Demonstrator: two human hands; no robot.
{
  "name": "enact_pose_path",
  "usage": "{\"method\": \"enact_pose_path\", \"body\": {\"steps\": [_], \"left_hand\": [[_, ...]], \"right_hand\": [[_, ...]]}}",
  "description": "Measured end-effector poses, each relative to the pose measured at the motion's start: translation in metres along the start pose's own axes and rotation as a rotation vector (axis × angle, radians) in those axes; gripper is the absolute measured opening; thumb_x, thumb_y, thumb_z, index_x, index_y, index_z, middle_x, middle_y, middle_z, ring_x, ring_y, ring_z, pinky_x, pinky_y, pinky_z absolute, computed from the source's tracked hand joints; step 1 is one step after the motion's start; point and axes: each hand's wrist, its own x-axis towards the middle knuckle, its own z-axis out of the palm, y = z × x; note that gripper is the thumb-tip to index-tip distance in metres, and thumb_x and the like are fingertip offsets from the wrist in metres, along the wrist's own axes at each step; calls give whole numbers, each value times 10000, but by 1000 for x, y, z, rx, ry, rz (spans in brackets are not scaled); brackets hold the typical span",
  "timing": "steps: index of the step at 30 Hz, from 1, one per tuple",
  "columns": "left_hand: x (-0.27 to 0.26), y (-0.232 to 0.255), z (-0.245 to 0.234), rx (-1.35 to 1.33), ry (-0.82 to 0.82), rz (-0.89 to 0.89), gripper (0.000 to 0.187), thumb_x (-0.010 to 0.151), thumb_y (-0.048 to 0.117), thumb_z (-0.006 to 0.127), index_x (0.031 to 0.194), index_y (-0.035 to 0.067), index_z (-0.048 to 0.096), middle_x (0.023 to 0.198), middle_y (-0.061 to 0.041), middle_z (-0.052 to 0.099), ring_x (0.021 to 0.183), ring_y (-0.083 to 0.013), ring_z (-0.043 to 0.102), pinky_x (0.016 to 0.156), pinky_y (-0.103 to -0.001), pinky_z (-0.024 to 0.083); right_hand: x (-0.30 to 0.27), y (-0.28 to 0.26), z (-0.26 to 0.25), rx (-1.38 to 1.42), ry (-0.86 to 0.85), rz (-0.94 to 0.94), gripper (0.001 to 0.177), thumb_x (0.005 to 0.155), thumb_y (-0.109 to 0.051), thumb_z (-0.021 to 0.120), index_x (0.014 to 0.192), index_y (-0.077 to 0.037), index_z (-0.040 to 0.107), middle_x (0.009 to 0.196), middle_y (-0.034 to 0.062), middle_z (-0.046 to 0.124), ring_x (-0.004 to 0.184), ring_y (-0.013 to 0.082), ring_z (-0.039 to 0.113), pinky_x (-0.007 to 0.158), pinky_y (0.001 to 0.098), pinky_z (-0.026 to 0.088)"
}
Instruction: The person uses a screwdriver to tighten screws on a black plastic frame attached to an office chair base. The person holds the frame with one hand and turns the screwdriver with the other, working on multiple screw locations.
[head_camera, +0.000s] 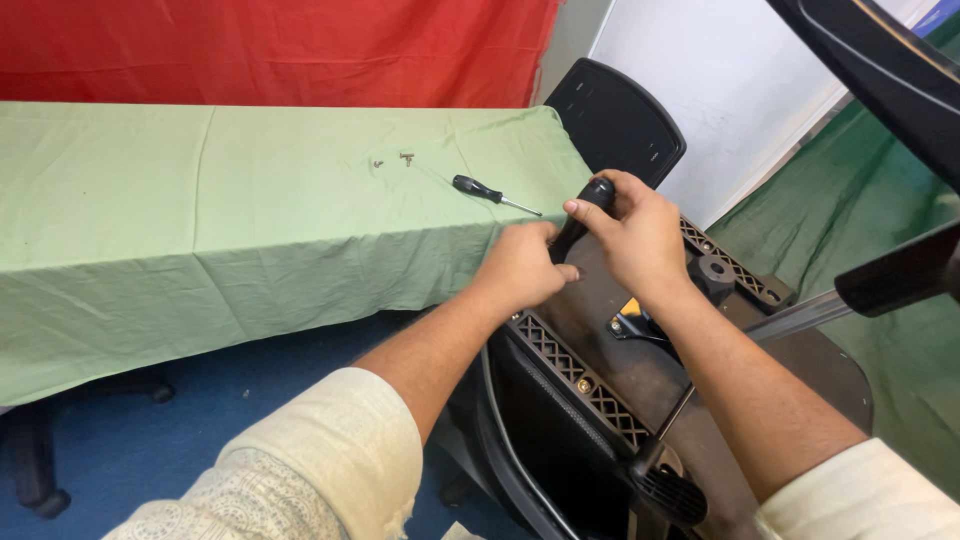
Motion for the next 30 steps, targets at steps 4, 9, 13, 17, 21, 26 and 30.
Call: {"method": "enact_pose_path", "body": {"steps": [4,9,13,17,21,26,30], "left_hand": [[7,4,-3,-7,-1,-113,393,727,241,851,1040,26,750,936,-186,760,911,-329,747,814,-409,567],[19,-9,-7,-44,-105,-79,375,664,181,875,990,30,768,891,-156,775,862,-280,761,792,-373,575],[24,-26,-13,-118,-218,-35,339,662,171,901,943,29,775,862,-109,785,814,-215,746,768,-340,570],[25,-41,-17,-246,-285,-10,311,677,91,875,958,28,756,872,-61,790,807,-148,737,767,-301,572],[21,-47,-22,-322,-304,-31,270,705,60,865,940,13,741,852,-44,776,786,-122,714,756,-293,566],[10,-43,-25,-261,-243,-26,255,701,76,884,879,3,717,799,-42,736,746,-121,665,731,-306,553],[9,-36,-26,-207,-230,-51,272,705,97,896,866,-15,709,768,-67,708,713,-142,627,708,-323,534]], "right_hand": [[7,1,-3,70,-118,-37,401,930,-143,792,1285,-27,647,924,38,669,825,107,578,721,297,496],[-2,8,-1,447,-291,-100,455,933,-103,723,1357,-61,564,1149,10,683,1045,83,653,911,270,567],[-9,8,5,368,-294,-148,560,887,-18,760,1390,-96,527,1155,14,603,1058,113,637,917,294,554],[-6,2,7,356,-333,-181,580,904,28,740,1430,-101,534,1144,35,615,1079,126,626,960,306,560],[-6,-3,9,426,-431,-209,570,915,61,694,1432,-95,510,1191,44,630,1120,148,653,994,321,560],[-6,-7,7,424,-485,-196,528,924,66,669,1410,-77,517,1229,62,641,1151,178,674,1023,359,569],[-1,-8,4,413,-495,-204,521,933,65,673,1415,-64,524,1225,76,638,1155,185,665,1033,370,568]]}}
